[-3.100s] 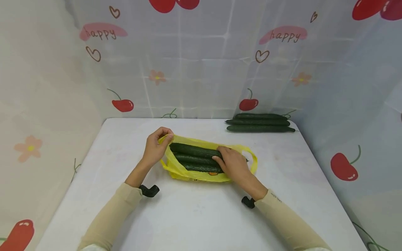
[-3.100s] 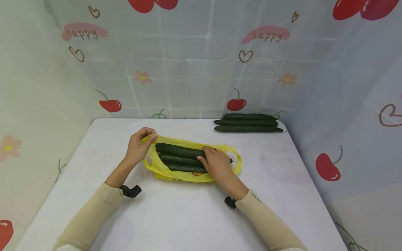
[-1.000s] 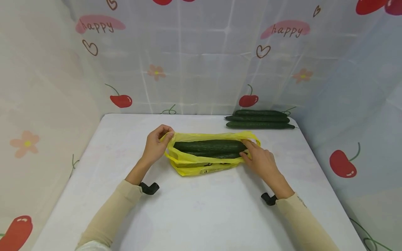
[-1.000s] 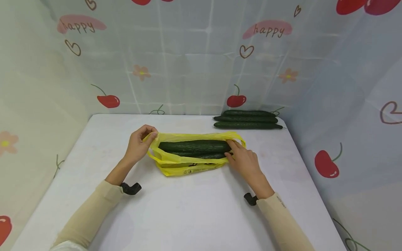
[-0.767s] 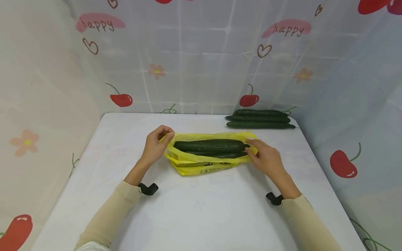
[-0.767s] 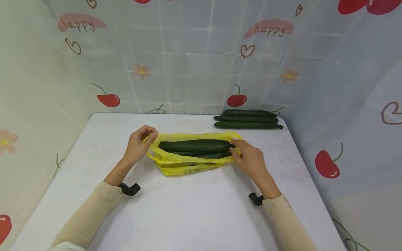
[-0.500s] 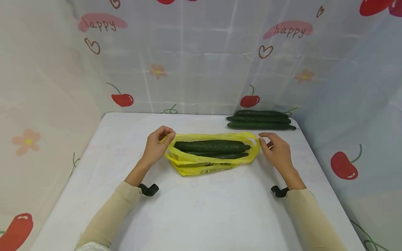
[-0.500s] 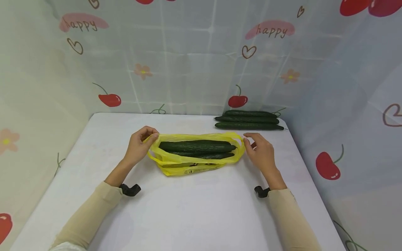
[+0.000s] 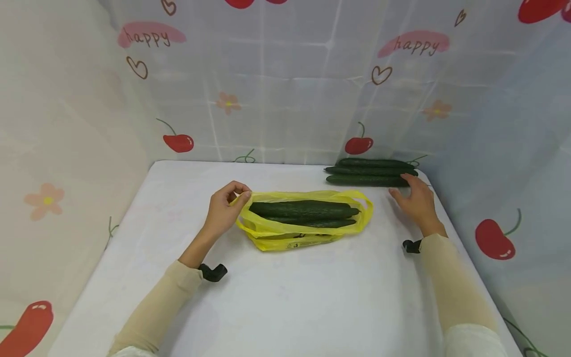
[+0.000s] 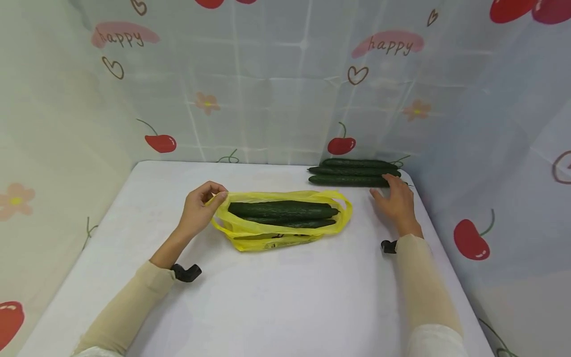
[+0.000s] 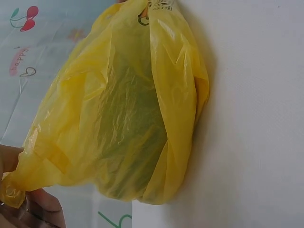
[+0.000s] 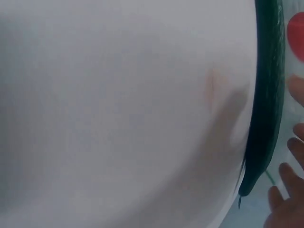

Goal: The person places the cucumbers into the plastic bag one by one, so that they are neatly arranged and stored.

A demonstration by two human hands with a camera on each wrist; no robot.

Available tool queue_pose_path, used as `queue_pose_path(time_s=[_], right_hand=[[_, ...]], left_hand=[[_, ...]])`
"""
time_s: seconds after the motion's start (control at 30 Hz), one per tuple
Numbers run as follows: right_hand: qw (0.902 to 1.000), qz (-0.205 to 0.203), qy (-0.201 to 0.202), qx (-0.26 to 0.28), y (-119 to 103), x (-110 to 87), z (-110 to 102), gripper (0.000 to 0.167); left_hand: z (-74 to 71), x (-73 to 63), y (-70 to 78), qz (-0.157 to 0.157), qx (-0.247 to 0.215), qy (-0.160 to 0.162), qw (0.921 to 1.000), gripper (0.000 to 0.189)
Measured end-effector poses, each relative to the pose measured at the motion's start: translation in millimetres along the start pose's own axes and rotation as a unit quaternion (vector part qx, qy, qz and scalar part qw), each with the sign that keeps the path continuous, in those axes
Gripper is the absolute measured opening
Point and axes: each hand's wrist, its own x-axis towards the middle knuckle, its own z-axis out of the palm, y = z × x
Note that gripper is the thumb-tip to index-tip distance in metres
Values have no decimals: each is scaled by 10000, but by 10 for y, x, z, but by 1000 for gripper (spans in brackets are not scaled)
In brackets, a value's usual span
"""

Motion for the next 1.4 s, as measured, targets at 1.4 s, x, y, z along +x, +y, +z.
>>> queue_pose_path(time_s=[1.4], right_hand=[[9926, -1137, 367, -204, 130, -577, -252, 43]], left_hand=[[31, -25, 349, -330, 539, -69, 9980, 12]])
